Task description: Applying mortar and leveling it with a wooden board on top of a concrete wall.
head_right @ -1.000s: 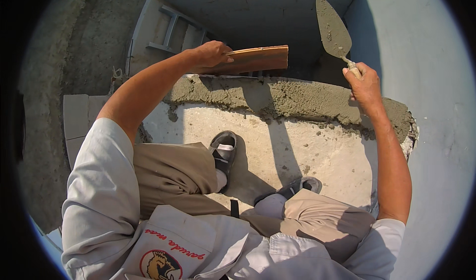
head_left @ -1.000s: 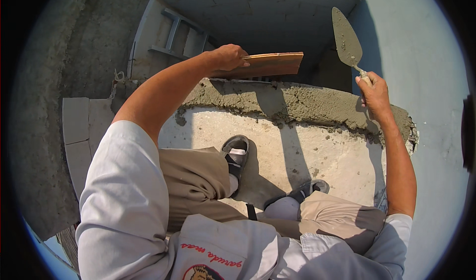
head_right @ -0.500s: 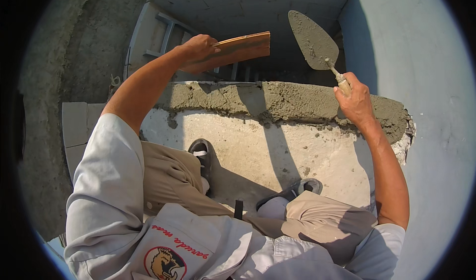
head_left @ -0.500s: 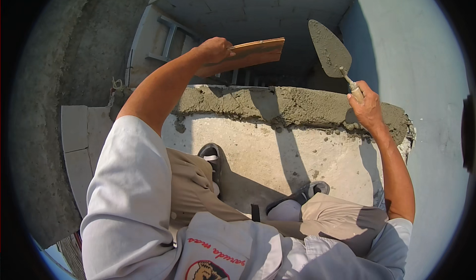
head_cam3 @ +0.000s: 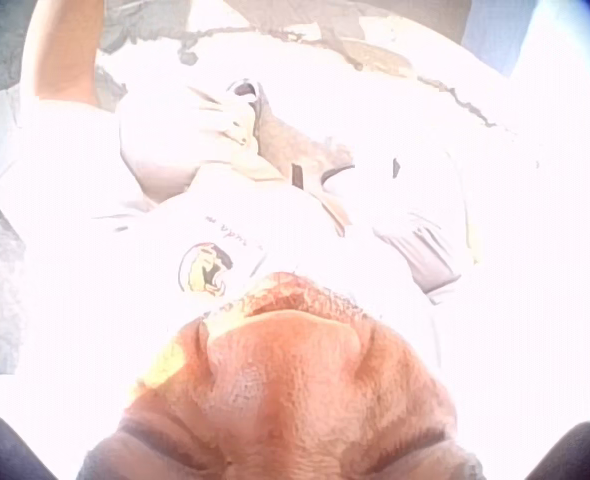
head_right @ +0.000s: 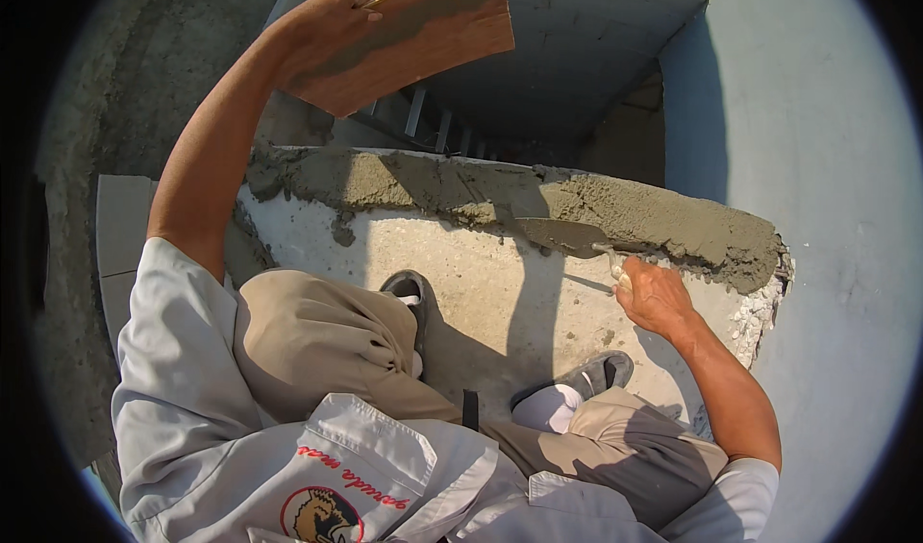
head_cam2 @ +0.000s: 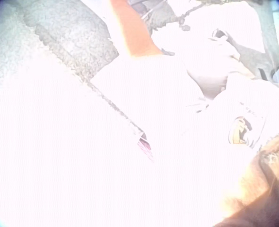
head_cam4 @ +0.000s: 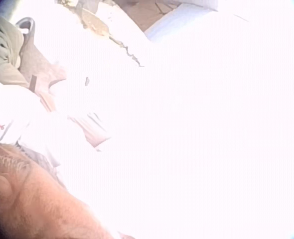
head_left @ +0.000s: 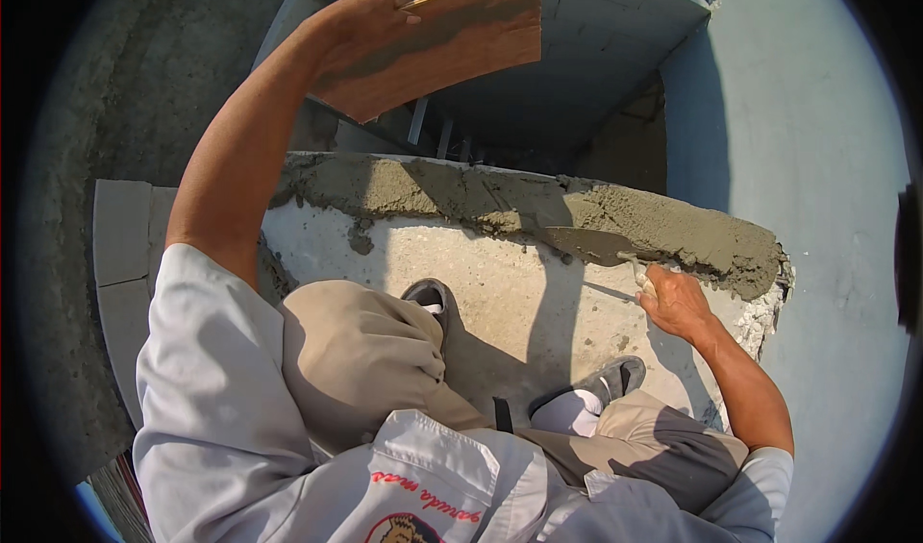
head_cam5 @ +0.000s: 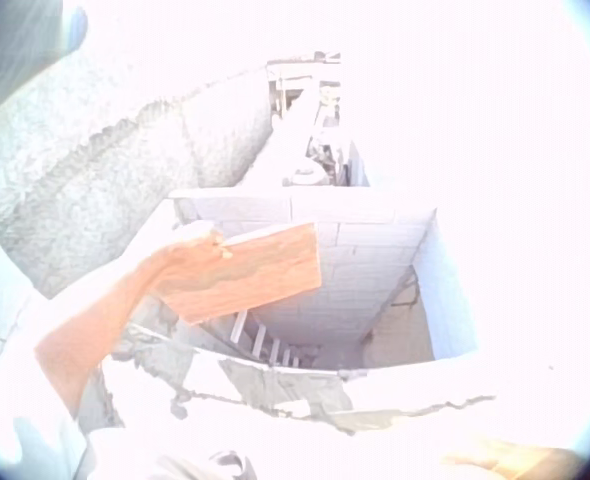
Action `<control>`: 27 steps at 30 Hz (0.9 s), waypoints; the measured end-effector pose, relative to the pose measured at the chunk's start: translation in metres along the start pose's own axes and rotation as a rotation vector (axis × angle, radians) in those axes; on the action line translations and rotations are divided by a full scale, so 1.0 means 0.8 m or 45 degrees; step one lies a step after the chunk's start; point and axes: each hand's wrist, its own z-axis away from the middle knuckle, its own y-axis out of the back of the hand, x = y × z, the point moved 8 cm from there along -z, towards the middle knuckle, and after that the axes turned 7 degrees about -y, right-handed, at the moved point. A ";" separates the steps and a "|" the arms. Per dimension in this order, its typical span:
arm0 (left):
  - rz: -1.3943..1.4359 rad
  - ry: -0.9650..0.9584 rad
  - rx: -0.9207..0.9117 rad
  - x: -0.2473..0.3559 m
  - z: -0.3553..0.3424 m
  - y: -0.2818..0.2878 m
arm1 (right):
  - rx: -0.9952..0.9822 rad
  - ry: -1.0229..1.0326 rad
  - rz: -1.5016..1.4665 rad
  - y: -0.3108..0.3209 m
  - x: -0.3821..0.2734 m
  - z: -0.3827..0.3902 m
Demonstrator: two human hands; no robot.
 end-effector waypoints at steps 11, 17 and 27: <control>0.636 0.437 -0.270 -0.104 0.368 0.058 | -0.880 -0.121 -0.028 -0.077 0.027 0.009; 0.627 0.745 -0.329 -0.128 0.520 -0.059 | -0.836 -0.018 0.167 -0.086 0.041 -0.022; 1.521 1.560 0.786 -0.119 0.782 -0.092 | -1.025 -0.072 0.331 -0.125 0.106 0.003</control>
